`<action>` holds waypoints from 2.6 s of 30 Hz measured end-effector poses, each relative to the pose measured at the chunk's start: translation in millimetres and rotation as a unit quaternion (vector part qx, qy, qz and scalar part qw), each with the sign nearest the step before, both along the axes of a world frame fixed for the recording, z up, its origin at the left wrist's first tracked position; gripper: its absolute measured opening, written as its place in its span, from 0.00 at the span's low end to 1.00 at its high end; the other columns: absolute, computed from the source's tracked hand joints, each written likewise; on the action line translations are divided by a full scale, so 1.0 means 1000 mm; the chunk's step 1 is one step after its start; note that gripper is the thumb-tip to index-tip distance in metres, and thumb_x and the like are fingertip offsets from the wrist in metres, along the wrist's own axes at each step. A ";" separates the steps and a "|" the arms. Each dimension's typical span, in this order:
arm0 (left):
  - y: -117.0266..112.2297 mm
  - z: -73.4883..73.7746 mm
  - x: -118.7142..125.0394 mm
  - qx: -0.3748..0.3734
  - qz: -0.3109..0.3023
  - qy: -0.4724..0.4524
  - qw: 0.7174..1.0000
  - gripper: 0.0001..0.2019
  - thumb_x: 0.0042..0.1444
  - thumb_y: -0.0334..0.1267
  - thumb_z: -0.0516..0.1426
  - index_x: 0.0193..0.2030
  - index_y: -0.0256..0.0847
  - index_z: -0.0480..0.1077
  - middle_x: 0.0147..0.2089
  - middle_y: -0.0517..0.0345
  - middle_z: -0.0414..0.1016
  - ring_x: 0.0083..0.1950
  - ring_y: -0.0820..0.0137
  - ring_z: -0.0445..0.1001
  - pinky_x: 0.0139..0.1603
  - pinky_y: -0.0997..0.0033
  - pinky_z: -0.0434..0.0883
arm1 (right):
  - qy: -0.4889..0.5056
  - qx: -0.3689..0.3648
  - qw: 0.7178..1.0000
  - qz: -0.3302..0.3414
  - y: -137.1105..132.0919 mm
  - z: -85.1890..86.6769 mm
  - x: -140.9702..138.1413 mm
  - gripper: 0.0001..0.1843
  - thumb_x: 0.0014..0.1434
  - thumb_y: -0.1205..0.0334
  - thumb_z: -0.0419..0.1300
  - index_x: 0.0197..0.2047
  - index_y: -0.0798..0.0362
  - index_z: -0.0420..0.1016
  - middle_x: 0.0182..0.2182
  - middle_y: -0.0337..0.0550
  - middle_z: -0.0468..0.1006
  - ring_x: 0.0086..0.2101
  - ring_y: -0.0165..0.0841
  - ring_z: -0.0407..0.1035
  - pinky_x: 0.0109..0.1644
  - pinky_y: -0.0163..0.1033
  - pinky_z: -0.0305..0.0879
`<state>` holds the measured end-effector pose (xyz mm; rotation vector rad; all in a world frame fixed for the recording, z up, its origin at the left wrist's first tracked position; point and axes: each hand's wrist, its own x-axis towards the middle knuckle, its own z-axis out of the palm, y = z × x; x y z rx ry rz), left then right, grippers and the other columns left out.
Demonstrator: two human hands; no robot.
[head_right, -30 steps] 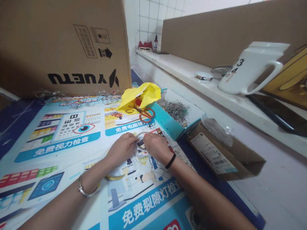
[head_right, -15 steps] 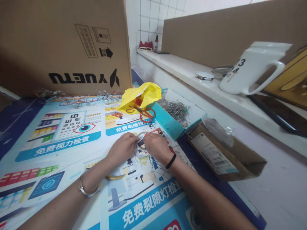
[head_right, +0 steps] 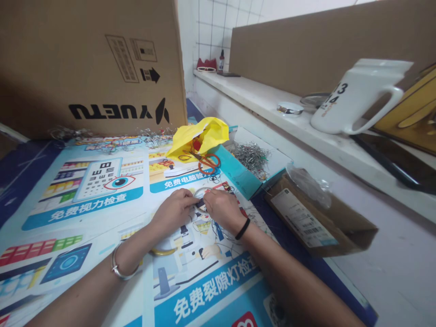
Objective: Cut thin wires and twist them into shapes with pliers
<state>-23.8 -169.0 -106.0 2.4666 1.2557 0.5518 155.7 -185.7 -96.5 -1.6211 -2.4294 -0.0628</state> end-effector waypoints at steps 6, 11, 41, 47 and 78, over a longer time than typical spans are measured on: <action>-0.001 0.000 0.001 0.018 -0.024 0.031 0.999 0.20 0.50 0.26 0.52 0.47 0.47 0.74 0.45 0.53 0.69 0.47 0.62 0.65 0.48 0.64 0.65 | -0.001 -0.016 1.000 -0.002 0.001 0.001 0.000 0.13 0.62 0.64 0.48 0.31 0.54 0.72 0.30 0.45 0.75 0.35 0.31 0.67 0.36 0.33 0.55; 0.001 0.001 0.000 0.013 -0.023 0.013 1.000 0.20 0.51 0.25 0.50 0.47 0.45 0.74 0.46 0.53 0.70 0.48 0.64 0.65 0.49 0.65 0.65 | 0.006 -0.014 1.000 -0.005 0.000 0.002 0.001 0.14 0.62 0.63 0.47 0.33 0.55 0.72 0.31 0.45 0.75 0.35 0.31 0.68 0.37 0.32 0.56; 0.001 0.004 0.001 0.013 -0.019 -0.009 1.000 0.19 0.50 0.23 0.49 0.43 0.43 0.75 0.43 0.54 0.72 0.46 0.65 0.67 0.49 0.66 0.66 | -0.005 -0.002 1.000 0.008 -0.001 0.001 0.002 0.13 0.61 0.65 0.48 0.32 0.54 0.73 0.29 0.43 0.75 0.33 0.31 0.67 0.34 0.33 0.54; 0.001 -0.002 0.000 0.033 -0.016 -0.005 0.999 0.20 0.49 0.24 0.52 0.45 0.45 0.75 0.44 0.54 0.71 0.47 0.65 0.66 0.48 0.65 0.67 | -0.005 0.000 1.000 0.009 -0.001 0.000 0.002 0.13 0.62 0.64 0.48 0.32 0.54 0.73 0.30 0.43 0.76 0.33 0.30 0.67 0.34 0.33 0.54; 0.000 0.002 0.000 0.026 -0.026 0.025 0.999 0.21 0.50 0.25 0.51 0.47 0.46 0.74 0.49 0.55 0.70 0.49 0.64 0.66 0.51 0.63 0.65 | -0.055 -0.003 0.998 0.012 -0.003 0.006 -0.001 0.11 0.60 0.69 0.49 0.31 0.55 0.71 0.30 0.44 0.75 0.32 0.30 0.66 0.33 0.33 0.54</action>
